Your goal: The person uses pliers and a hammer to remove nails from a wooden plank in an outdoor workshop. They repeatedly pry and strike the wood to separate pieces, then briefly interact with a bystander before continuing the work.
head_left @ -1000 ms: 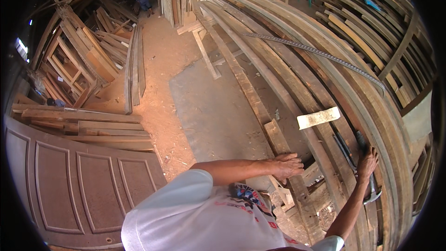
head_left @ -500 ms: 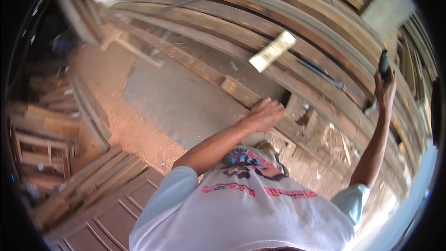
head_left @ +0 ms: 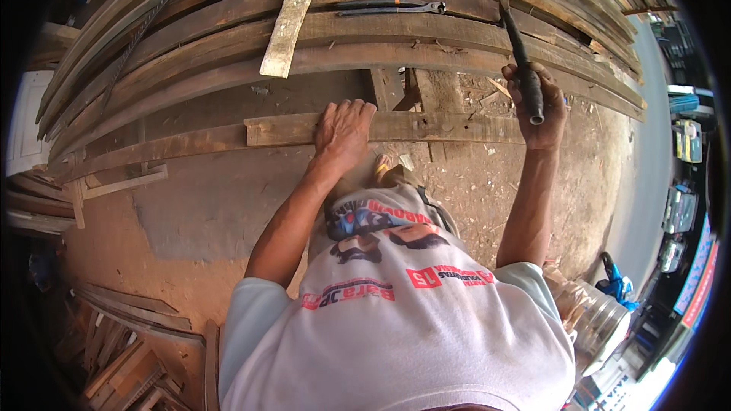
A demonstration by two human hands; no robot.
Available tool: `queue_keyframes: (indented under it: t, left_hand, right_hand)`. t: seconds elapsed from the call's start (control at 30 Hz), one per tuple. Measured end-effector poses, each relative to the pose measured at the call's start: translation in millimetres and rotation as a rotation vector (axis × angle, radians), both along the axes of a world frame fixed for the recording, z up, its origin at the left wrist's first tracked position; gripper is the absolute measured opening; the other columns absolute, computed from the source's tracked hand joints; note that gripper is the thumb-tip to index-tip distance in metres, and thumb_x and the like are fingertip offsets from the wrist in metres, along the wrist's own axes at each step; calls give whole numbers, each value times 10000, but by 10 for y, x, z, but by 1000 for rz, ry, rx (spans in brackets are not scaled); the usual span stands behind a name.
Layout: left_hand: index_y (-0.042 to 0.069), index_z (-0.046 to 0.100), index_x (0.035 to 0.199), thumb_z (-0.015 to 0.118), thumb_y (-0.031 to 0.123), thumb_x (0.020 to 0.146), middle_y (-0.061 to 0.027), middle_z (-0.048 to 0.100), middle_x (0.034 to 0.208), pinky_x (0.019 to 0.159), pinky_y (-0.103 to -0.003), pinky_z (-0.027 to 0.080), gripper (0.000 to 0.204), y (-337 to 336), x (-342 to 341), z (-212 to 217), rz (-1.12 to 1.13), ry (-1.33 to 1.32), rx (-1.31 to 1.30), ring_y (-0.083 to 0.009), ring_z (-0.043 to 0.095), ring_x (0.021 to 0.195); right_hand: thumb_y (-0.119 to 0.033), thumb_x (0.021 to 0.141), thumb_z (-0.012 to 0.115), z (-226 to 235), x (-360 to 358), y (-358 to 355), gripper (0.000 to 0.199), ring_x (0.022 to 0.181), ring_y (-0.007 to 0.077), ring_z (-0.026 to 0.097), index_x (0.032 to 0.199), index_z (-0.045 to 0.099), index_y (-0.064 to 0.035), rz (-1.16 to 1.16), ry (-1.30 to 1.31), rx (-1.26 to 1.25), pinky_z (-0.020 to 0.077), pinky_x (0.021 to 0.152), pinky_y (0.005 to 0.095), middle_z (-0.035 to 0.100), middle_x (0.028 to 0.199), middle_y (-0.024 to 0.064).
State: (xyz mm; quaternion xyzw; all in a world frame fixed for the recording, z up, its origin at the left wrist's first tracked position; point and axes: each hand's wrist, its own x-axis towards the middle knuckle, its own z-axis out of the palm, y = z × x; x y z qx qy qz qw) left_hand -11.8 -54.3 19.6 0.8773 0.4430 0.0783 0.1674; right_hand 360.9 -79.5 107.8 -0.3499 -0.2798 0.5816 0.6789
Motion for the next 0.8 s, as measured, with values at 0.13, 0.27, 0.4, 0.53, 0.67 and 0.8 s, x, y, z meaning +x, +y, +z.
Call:
queue_keyframes:
  t: [0.13,0.27,0.4,0.53,0.67,0.8]
  left_hand:
    - [99,583,1232,934,311,680,-107,638,1193,969,-456,426,688,31,-34,-45,-8,-21,54,-302,599,1159]
    - [105,586,1244,929,305,698,-103,642,1163,961,-460,428,675,99,-17,-124,-9,-25,68,-300,599,1152]
    - [100,589,1243,927,335,709,-113,654,1181,979,-466,441,674,98,15,-209,-15,1,60,-300,615,1170]
    - [81,601,1229,916,400,723,-131,674,1181,990,-485,461,677,161,24,-119,-32,2,-48,-313,643,1164]
    - [76,605,1228,916,431,719,-128,678,1176,988,-482,458,694,162,43,-91,-7,-7,-29,-313,644,1159]
    - [75,606,1234,921,471,698,-128,677,1188,1000,-488,450,737,114,39,-71,13,17,-25,-322,641,1168]
  right_hand:
    - [-324,1015,709,-482,-503,42,569,842,198,691,1410,521,40,-285,-382,-323,579,652,291,710,1120,209]
    - [-330,936,825,-296,-771,-36,851,695,128,644,1565,385,39,-326,-743,-380,530,590,281,703,940,89]
    - [-357,948,809,-310,-997,-626,751,657,124,612,1489,479,45,-292,-619,-224,495,581,274,671,850,68]
    - [-354,993,759,-317,-1363,-1059,431,591,100,540,1188,618,4,-239,-619,-436,447,535,264,597,751,21]
    - [-449,1032,686,-457,-1619,-1498,402,543,80,498,936,561,-79,-205,-515,-506,412,486,260,538,671,-14]
    - [-506,1027,669,-505,-1636,-1760,455,529,100,509,915,553,-80,-121,-652,-680,413,478,265,532,674,0]
